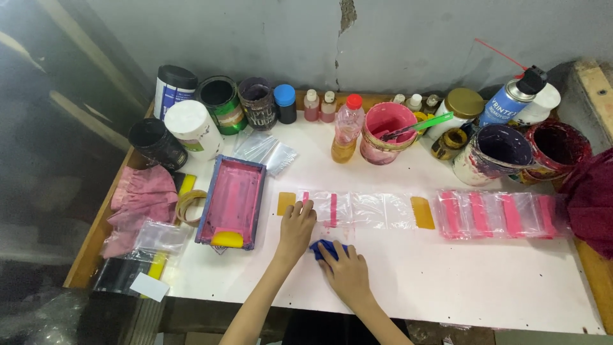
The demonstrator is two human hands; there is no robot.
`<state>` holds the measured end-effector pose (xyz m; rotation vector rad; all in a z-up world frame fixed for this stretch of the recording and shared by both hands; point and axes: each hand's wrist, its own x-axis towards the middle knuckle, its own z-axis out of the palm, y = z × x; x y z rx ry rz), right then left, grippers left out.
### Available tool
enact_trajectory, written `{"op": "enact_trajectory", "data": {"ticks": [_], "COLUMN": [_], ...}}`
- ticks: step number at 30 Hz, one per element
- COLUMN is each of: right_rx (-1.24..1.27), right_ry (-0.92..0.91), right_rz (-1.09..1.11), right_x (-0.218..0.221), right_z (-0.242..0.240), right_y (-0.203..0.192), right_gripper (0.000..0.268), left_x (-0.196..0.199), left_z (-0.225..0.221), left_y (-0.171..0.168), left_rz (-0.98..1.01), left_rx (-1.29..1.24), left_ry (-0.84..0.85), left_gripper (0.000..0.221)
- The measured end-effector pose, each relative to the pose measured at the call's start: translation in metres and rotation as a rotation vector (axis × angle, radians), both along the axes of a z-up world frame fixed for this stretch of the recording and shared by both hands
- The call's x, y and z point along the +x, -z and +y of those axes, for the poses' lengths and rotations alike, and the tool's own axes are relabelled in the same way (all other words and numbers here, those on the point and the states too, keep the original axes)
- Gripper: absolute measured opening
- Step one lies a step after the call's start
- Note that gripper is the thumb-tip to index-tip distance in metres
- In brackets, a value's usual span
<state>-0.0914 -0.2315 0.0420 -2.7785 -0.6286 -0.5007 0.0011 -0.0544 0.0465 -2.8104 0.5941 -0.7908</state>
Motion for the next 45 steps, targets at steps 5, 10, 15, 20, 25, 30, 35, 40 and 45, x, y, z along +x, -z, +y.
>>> {"op": "enact_trajectory", "data": {"ticks": [5, 10, 15, 20, 25, 30, 35, 40, 45], "right_rx": [0.022, -0.051, -0.006, -0.052, -0.084, -0.056, -0.051, -0.017, -0.004], "right_ry": [0.076, 0.192, 0.313, 0.353, 0.407, 0.524, 0.447, 0.193, 0.193], "right_rz": [0.001, 0.158, 0.337, 0.54, 0.513, 0.346, 0.289, 0.356, 0.626], "right_x": [0.018, 0.029, 0.04, 0.04, 0.035, 0.034, 0.033, 0.027, 0.013], "right_z": [0.025, 0.046, 0.047, 0.021, -0.001, -0.032, -0.036, 0.005, -0.031], "right_y": [0.003, 0.014, 0.023, -0.03, -0.045, 0.019, 0.02, 0.004, 0.028], "right_gripper": [0.042, 0.052, 0.053, 0.039, 0.04, 0.049, 0.048, 0.048, 0.051], "left_x": [0.003, 0.004, 0.003, 0.004, 0.007, 0.005, 0.006, 0.005, 0.011], "left_z": [-0.001, -0.002, -0.001, -0.002, -0.002, 0.0, -0.001, -0.001, 0.0], "left_y": [-0.005, -0.007, -0.012, -0.002, 0.005, -0.006, -0.006, -0.013, -0.003], "left_rz": [0.013, 0.011, 0.079, 0.17, 0.236, 0.033, 0.05, 0.022, 0.042], "left_rx": [0.022, -0.005, 0.028, -0.008, 0.001, 0.004, -0.005, -0.043, -0.081], "left_ry": [-0.028, -0.028, -0.046, -0.106, -0.132, -0.042, -0.045, -0.026, -0.016], "left_gripper": [0.017, 0.013, 0.018, 0.018, 0.015, 0.022, 0.022, 0.017, 0.007]}}
